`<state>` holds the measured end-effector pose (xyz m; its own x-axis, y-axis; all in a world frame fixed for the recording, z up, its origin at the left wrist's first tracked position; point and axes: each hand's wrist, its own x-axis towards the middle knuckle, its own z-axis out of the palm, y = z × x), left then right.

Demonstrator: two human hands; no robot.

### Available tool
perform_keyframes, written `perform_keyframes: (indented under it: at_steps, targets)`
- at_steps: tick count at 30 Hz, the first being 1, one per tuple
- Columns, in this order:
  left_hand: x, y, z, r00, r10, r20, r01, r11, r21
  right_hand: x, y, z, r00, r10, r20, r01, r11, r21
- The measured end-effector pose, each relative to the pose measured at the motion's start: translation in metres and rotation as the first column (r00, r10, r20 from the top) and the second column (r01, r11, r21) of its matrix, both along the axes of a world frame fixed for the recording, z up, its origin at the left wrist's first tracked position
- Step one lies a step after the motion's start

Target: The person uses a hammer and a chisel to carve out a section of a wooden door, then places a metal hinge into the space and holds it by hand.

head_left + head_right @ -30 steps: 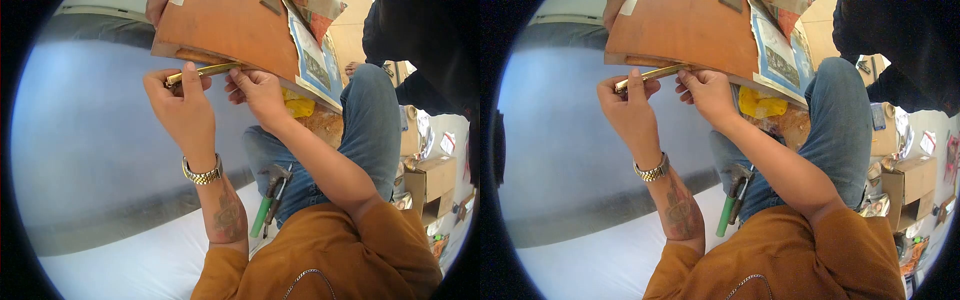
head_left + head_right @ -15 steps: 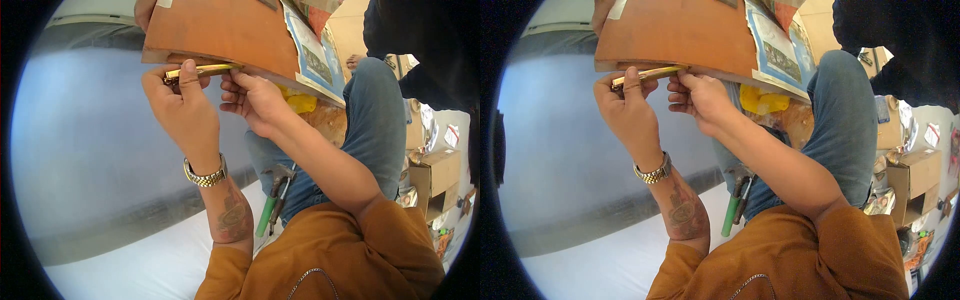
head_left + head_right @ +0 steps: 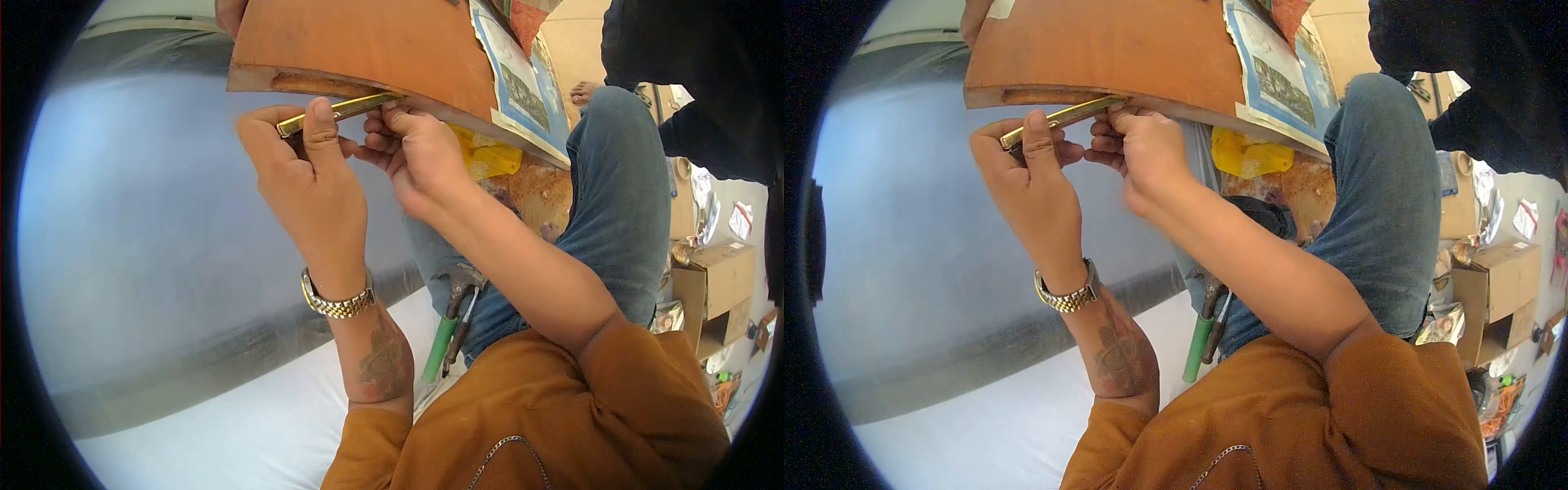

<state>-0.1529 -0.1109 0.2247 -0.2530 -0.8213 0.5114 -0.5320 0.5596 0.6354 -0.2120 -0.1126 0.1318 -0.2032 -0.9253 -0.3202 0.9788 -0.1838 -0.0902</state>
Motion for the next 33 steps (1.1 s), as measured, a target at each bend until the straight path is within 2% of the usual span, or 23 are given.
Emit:
perform_keyframes:
  at_steps: [1,4,6,7,9,10,11,12,13,16,18,19,21,24,25,29,31,33]
  targets:
    - [0.001,0.001,0.0,1.0,0.002,0.001,-0.002,1.0,0.004,0.001,0.0,-0.006,1.0,-0.006,-0.001,0.006,0.999,-0.052]
    - [0.003,0.005,0.007,1.0,-0.003,0.005,0.003,0.997,0.077,-0.003,0.003,-0.007,0.999,0.029,0.018,-0.028,0.999,-0.047]
    - [0.009,0.013,0.011,0.992,0.027,0.12,-0.044,0.989,0.14,-0.006,0.006,-0.007,0.997,0.075,0.017,-0.075,0.997,-0.028]
    - [0.013,0.021,0.01,0.992,0.022,0.121,-0.038,0.99,0.137,-0.009,0.008,-0.009,0.992,0.124,0.016,-0.124,0.992,-0.001]
    - [0.02,0.037,-0.003,0.968,-0.01,0.252,-0.06,0.962,0.266,-0.018,0.013,-0.014,0.986,0.161,-0.032,-0.163,0.986,-0.046]
    - [0.017,0.041,-0.012,0.967,-0.009,0.254,-0.061,0.962,0.266,-0.021,0.016,-0.018,0.976,0.203,-0.082,-0.21,0.974,-0.086]
    - [0.013,0.046,-0.023,0.984,0.014,0.176,-0.07,0.945,0.321,-0.023,0.018,-0.026,0.975,0.206,-0.081,-0.213,0.973,-0.088]
    - [0.009,0.051,-0.03,0.995,0.041,0.096,-0.074,0.925,0.373,-0.026,0.02,-0.034,0.965,0.231,-0.122,-0.249,0.954,-0.167]
    - [0.006,0.051,-0.035,0.994,0.047,0.095,-0.079,0.926,0.37,-0.027,0.02,-0.037,0.953,0.253,-0.168,-0.289,0.926,-0.245]
    - [-0.004,0.045,-0.048,0.981,0.116,0.156,-0.159,0.941,0.3,-0.024,0.031,-0.034,0.959,0.25,-0.132,-0.27,0.947,-0.176]
    - [-0.006,0.039,-0.055,0.993,0.113,0.037,-0.119,0.949,0.293,-0.026,0.032,-0.028,0.956,0.267,-0.119,-0.283,0.946,-0.156]
    - [-0.005,0.037,-0.06,0.992,0.125,0.033,-0.13,0.949,0.288,-0.027,0.034,-0.024,0.955,0.284,-0.088,-0.295,0.94,-0.172]
    - [-0.006,0.033,-0.069,0.997,0.062,-0.053,-0.054,0.987,0.154,-0.029,0.035,-0.019,0.949,0.309,-0.067,-0.317,0.93,-0.189]
    - [-0.005,0.036,-0.068,0.994,0.087,-0.066,-0.07,0.973,0.221,-0.029,0.036,-0.018,0.948,0.296,-0.114,-0.314,0.926,-0.209]
    - [-0.004,0.036,-0.069,0.994,0.091,-0.062,-0.074,0.969,0.237,-0.03,0.036,-0.017,0.942,0.296,-0.16,-0.321,0.932,-0.166]
    - [-0.006,0.039,-0.068,0.994,0.082,-0.078,-0.066,0.98,0.189,-0.031,0.038,-0.015,0.915,0.287,-0.282,-0.329,0.938,-0.114]
    - [-0.014,0.046,-0.053,0.987,0.158,-0.017,-0.149,0.954,0.261,-0.031,0.039,-0.011,0.912,0.291,-0.29,-0.331,0.938,-0.103]
    - [-0.015,0.045,-0.052,0.987,0.159,-0.012,-0.151,0.957,0.25,-0.033,0.039,-0.006,0.905,0.3,-0.301,-0.34,0.936,-0.09]
